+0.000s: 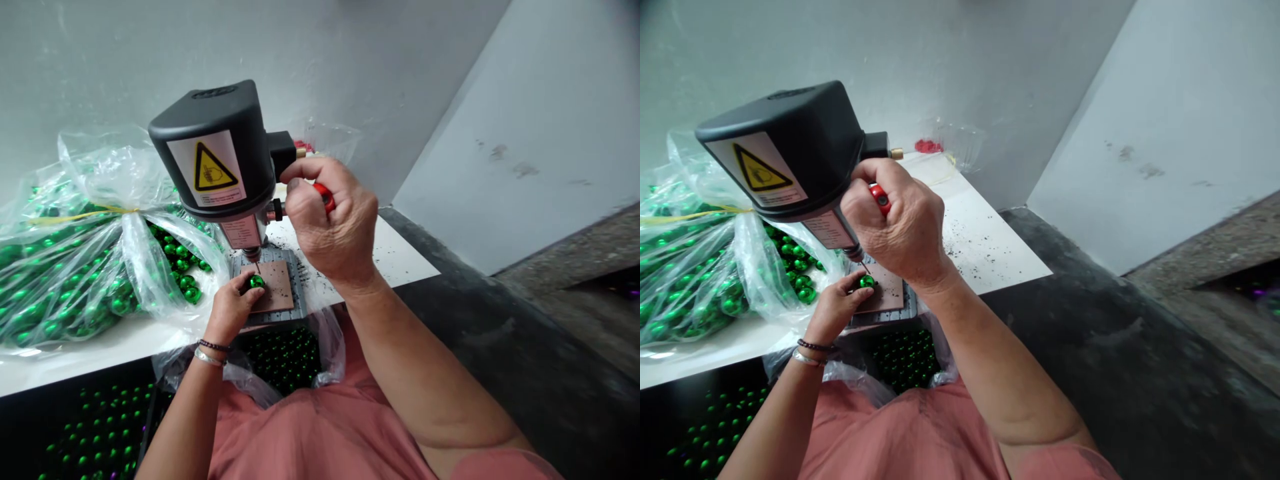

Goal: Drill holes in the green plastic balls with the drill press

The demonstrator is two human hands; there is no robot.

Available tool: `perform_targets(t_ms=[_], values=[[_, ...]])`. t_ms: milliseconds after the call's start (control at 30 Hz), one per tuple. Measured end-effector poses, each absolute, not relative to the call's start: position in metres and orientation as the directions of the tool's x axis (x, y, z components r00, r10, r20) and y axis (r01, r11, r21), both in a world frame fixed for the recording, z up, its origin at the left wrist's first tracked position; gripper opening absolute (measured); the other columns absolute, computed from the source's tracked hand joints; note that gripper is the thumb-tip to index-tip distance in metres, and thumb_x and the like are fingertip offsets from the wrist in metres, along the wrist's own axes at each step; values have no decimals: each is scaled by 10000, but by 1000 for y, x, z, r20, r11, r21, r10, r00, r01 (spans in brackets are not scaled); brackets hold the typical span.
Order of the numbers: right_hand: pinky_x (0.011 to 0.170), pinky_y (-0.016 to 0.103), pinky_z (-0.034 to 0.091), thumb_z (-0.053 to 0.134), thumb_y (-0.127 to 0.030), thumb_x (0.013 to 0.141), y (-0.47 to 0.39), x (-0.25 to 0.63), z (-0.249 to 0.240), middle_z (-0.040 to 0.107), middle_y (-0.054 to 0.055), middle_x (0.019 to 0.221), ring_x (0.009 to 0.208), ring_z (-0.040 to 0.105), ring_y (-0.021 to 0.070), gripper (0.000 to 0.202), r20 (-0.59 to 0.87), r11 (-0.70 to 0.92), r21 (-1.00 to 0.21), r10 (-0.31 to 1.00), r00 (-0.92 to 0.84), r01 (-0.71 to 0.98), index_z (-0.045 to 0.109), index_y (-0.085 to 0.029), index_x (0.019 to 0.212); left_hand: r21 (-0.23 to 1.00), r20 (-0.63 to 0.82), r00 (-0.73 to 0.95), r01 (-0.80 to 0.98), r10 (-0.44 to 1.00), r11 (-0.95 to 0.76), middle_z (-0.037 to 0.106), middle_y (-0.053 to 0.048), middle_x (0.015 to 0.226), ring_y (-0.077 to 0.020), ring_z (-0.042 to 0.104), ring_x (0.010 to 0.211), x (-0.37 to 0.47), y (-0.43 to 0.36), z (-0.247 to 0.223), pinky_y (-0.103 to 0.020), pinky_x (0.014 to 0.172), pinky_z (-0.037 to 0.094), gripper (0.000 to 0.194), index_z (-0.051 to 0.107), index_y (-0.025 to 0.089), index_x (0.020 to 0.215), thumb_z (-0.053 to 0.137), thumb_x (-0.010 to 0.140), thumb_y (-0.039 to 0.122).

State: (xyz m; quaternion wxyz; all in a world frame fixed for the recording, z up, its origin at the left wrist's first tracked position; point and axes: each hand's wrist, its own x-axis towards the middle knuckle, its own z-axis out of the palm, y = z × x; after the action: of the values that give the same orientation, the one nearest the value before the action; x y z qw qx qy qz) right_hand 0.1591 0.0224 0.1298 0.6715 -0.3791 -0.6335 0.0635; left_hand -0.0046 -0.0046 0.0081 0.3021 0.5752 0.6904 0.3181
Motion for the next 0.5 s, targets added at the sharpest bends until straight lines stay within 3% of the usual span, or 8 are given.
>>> perform_targets(t_ms=[167,367,500], values=[[549,190,431,496,-199,764,23,160,131,516,-52,546,499,460,42,85,810,708,-578,558,181,406,580,-197,747,754,-40,-107,649,993,101,652,-64,1095,-218,584,1006,-5,-1,11,-356,928,405,473,595,179,1135,627,677,294],[551,194,425,486,-184,773,25,160,135,520,-46,553,504,461,43,91,815,699,-562,558,155,443,559,-194,720,879,-74,-92,465,993,109,695,-58,903,-185,633,813,-8,6,5,-316,770,482,397,602,165,1028,638,663,317],[545,184,410,484,-212,782,26,160,137,519,-46,552,495,436,38,102,807,700,-575,569,155,424,550,-195,706,847,-84,-62,522,995,103,695,-28,909,-172,626,819,-6,7,11,-291,779,472,348,624,187,987,635,656,292]])
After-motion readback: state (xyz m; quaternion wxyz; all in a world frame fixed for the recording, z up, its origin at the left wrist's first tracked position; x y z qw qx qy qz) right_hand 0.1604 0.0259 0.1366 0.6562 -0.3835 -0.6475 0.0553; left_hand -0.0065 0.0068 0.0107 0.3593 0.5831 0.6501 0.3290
